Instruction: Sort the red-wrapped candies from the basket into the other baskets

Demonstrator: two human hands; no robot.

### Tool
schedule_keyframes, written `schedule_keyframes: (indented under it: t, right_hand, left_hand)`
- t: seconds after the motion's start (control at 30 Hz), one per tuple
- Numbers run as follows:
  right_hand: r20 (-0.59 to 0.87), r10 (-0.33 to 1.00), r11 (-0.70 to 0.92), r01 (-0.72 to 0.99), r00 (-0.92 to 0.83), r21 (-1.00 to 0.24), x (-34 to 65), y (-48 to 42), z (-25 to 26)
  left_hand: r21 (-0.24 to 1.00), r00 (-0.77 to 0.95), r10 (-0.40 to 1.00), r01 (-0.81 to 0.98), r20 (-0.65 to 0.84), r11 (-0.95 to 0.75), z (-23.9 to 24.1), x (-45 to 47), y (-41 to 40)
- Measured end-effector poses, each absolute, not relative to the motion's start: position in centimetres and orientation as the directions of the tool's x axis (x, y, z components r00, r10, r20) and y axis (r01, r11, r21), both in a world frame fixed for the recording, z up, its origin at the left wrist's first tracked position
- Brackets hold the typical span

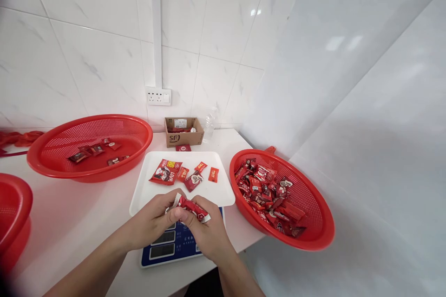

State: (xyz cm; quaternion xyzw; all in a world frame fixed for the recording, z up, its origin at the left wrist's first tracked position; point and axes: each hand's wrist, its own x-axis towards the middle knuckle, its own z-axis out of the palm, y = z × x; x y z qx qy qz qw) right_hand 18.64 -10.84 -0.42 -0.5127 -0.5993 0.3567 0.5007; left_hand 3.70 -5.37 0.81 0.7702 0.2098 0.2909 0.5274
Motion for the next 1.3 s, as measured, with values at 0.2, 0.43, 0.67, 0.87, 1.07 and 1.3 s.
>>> schedule_keyframes:
  t: [0.2,0.43,0.67,0.87,1.07,1.3]
  right_hand:
    - [0.135,0.989,0.127,0.122,0.061,-0.984,18.6,-10.9,-0.8]
    - [0.236,0.971,0.237,0.179,-0.028,-0.955,18.1,-12.0,1.2]
    - [0.321,0.936,0.262,0.32,0.147,-0.91,17.5,-12.2,1.4]
    - [0.315,0.943,0.271,0.304,0.106,-0.913,17.2,-12.6,1.4]
    - [0.277,0.96,0.257,0.286,0.032,-0.923,17.1,-13.1,0.5]
    - [0.298,0.95,0.254,0.316,0.098,-0.914,16.7,-13.7,0.9]
  left_hand:
    - [0.97,0.749,0.632,-0.058,0.198,-0.235,1.2,3.8,-5.6]
    - [0.976,0.596,0.789,-0.218,0.15,-0.02,1.2,3.4,-5.5]
    - [0.963,0.639,0.739,-0.267,0.214,-0.049,1.3,3.4,-6.1]
    - [0.951,0.662,0.715,-0.308,0.223,-0.011,1.4,3.7,-6.6]
    - [0.944,0.628,0.73,-0.323,0.269,-0.07,1.8,3.4,-7.1]
    - [0.926,0.644,0.711,-0.376,0.281,-0.025,2.1,3.1,-7.6]
